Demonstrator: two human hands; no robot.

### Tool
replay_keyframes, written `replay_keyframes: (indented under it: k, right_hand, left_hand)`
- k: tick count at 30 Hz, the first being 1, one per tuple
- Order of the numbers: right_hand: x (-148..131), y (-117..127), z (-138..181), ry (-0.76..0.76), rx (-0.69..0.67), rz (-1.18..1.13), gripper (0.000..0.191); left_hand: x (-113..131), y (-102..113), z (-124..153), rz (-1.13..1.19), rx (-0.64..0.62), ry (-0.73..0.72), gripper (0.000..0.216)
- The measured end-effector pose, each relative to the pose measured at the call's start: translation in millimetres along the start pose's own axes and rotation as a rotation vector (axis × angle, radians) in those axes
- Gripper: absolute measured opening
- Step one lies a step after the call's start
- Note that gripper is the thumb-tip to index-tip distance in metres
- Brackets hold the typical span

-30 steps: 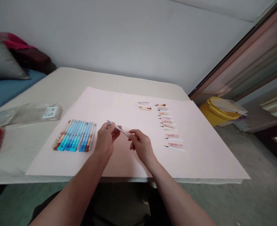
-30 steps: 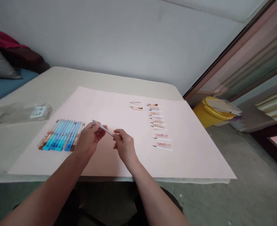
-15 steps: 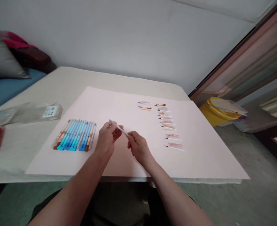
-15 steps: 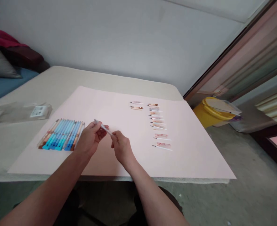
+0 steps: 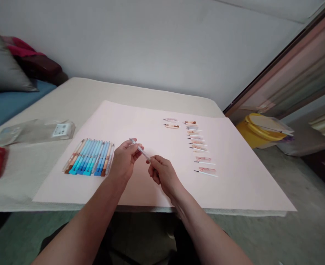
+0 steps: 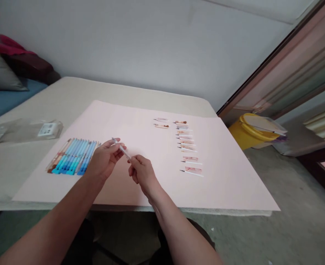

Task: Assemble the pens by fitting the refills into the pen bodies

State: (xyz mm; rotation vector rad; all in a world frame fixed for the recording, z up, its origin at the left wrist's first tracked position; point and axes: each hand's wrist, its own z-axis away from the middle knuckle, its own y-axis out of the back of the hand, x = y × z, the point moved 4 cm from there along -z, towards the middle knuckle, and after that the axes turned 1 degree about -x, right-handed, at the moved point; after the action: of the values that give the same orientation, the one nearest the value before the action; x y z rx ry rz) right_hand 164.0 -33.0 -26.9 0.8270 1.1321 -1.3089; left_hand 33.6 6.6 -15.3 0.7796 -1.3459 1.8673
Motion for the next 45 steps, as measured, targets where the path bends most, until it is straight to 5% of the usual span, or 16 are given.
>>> replay_keyframes:
  k: [9,15,20,26,33,39,45]
  right_hand:
    - [-6.0,-2.0,0.6,0.044,0.031,0.069,0.018]
    - [-4.2,-0.5,0.8,0.021,0.006,-0.008,0.023]
    - [-5.8,-1.7,0.2,0.009,0.023,0.030,0.019]
    - [-4.6,0.3,0.5,0.003,0.012,-0.028,0.022]
    - [-4.7,-1.2,0.4,-0.007,0.005,0.009,0.020]
    - [-4.1,0.4,1.0,-0.001,0.009,-0.056,0.024]
    - [-3.9,-0.6,1.9,0.009,0.004,-0.059,0.023]
  left_hand:
    - [0.2,4.7,-2.7,-0.076,0.082,-0.016,0.021]
    - [3.2,2.1,-1.1,-0.031,0.003,0.004,0.036]
    - [2.3,5.0,-2.0,-0.113,0.089,-0.001,0.028]
    - [3.6,3.6,-2.6,-0.069,0.000,0.000,0.037]
    - [2.6,7.3,-4.1,-0.104,0.120,-0.013,0.026]
    - [4.5,4.3,-3.7,-0.029,0.017,-0.022,0.041]
    - [4.1,4.8,-2.2,-0.073,0.120,-0.039,0.038]
